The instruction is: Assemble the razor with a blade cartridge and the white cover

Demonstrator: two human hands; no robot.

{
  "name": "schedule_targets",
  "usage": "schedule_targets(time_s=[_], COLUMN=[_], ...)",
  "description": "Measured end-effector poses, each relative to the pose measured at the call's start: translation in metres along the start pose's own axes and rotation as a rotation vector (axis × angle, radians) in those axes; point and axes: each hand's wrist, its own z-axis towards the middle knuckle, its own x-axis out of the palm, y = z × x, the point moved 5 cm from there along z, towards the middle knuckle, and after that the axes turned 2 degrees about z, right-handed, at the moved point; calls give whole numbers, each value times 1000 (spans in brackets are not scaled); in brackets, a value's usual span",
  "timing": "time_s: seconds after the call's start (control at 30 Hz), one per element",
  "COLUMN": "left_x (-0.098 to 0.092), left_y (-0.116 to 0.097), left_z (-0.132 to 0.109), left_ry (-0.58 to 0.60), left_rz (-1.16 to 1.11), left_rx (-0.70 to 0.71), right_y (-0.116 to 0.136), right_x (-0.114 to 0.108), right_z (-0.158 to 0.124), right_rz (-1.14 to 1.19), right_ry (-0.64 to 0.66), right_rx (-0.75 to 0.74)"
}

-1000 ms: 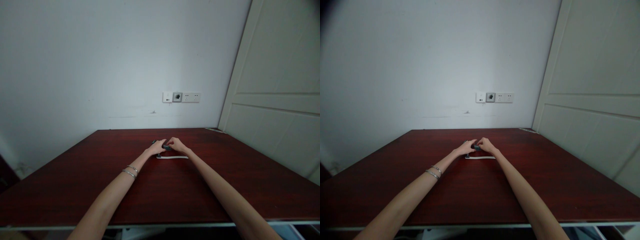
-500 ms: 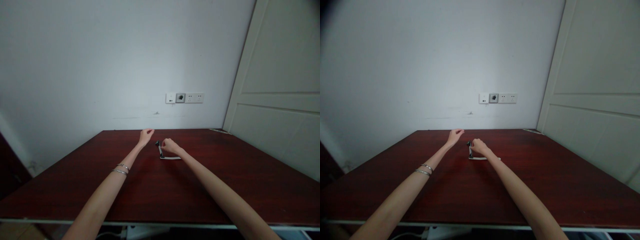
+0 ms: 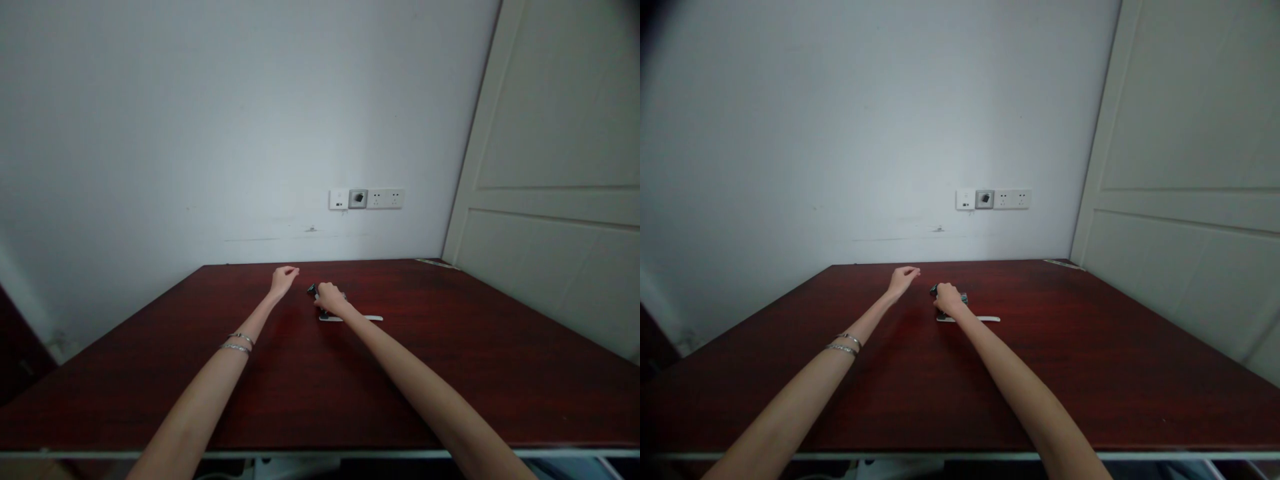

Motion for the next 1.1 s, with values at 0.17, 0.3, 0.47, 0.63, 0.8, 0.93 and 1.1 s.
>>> schedule_targets(time_s=[0.17,0.3,0.47,0.63,0.8,0.93,1.1], left_x=[20,50,86,106,112,114,115], left_y=[1,-14,-36,-45,-43,-41,-42], left_z=[1,-12,-35,-40,-36,-35,-35], left_ry=[66,298,531,612,637,637,622], left_rz=[26,57,164,238,222,215,186], left_rx=[15,146,293,338,326,355,330], right_y=[-23,-75,-167,-247,-282,-288,-285], right_x=[-19,-53,-99,-117,-113,-105,-98], right_z=[8,8,-14,-48,-68,-70,-64], right_rz=[30,52,45,-5,-29,-34,-46], right_ry=[-59,-119,-212,-221,-177,-161,-157], right_rx=[40,106,257,411,436,425,386])
